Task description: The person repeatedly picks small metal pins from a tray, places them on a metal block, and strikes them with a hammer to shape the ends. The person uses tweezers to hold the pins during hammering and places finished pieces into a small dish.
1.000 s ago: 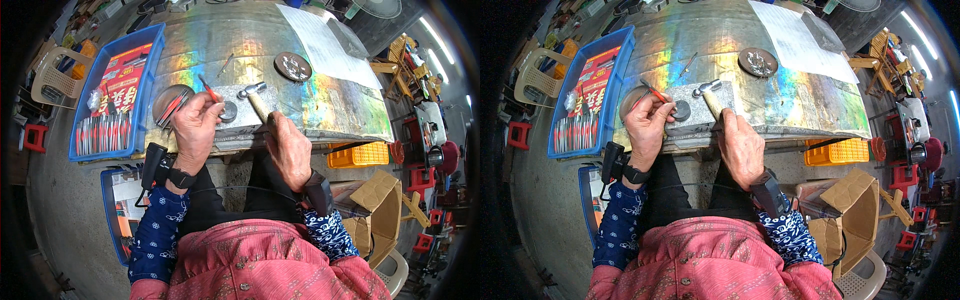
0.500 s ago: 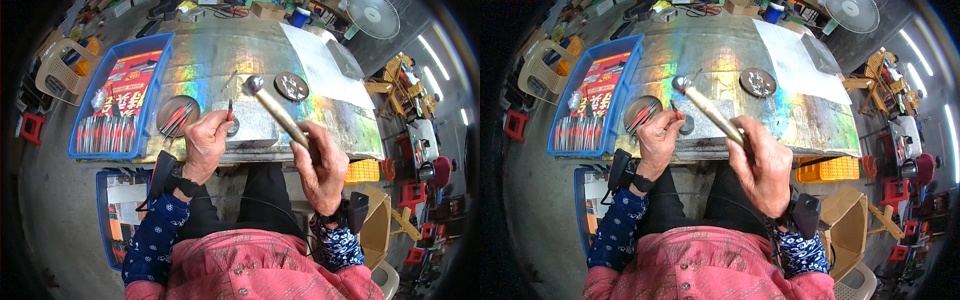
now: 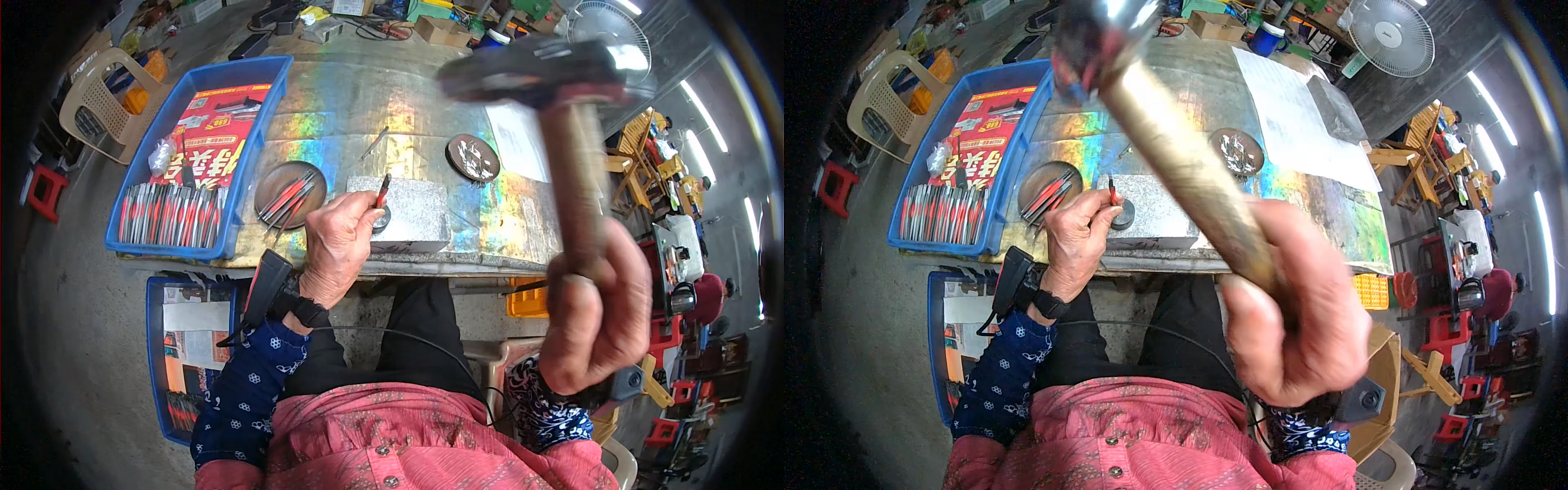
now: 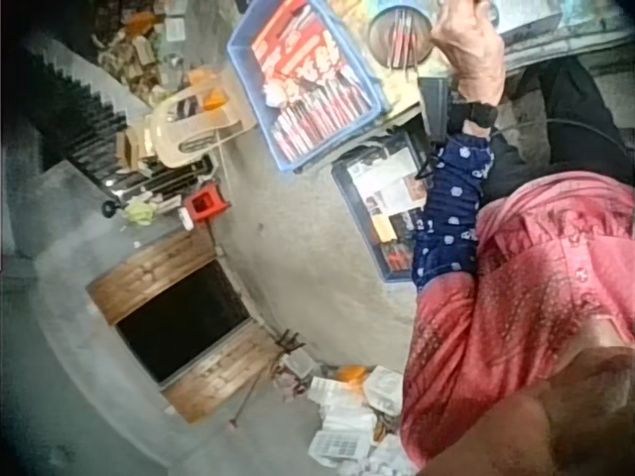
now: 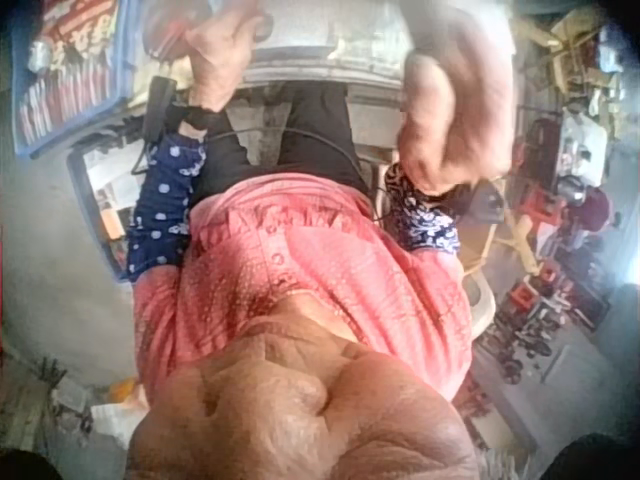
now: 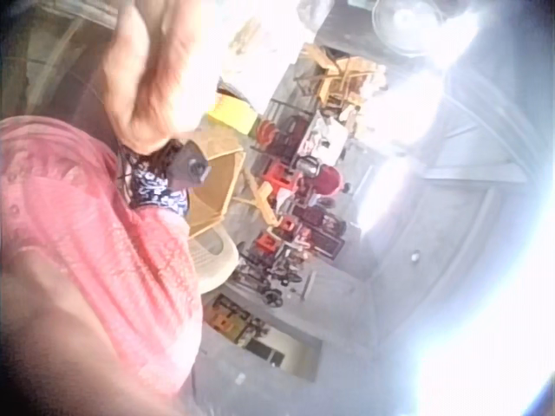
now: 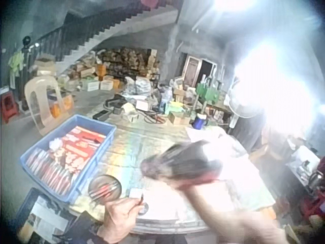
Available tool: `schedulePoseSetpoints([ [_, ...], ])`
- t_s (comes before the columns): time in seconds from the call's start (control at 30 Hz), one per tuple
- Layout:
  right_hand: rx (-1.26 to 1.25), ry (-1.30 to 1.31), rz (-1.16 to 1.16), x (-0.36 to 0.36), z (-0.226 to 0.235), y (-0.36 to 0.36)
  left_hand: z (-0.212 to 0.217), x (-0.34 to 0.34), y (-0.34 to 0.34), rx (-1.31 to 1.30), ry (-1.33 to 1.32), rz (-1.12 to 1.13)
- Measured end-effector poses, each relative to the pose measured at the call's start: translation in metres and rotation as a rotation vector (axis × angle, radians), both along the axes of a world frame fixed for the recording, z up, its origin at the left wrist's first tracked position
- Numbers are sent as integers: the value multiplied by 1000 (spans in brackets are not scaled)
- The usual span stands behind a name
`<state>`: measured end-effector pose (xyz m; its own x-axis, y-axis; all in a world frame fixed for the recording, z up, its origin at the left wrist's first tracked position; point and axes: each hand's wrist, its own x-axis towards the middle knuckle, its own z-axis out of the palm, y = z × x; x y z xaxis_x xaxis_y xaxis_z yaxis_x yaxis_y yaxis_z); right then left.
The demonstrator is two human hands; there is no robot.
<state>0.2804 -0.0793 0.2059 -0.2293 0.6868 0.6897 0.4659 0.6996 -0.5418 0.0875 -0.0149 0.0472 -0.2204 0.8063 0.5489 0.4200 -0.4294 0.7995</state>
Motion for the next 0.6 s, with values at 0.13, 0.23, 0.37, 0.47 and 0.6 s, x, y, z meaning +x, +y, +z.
schedulePoseSetpoints([
  [0.13, -25, 11, -18, -8, -2, 4, 0, 0, 0, -1, 6, -4],
  [0.23, -175, -445, 17, -12, -15, 24, 1, -2, 1, 4, 31, 16],
  [0.37, -207, -220, 57, -6, -18, 24, 1, -2, 0, 39, 41, 11],
  [0.47, -250, -284, 19, -6, -8, 21, 0, -1, -1, 17, 21, 8],
  [0.6, -243, -295, -6, -8, 22, 12, -1, -1, 0, 19, 43, 4],
])
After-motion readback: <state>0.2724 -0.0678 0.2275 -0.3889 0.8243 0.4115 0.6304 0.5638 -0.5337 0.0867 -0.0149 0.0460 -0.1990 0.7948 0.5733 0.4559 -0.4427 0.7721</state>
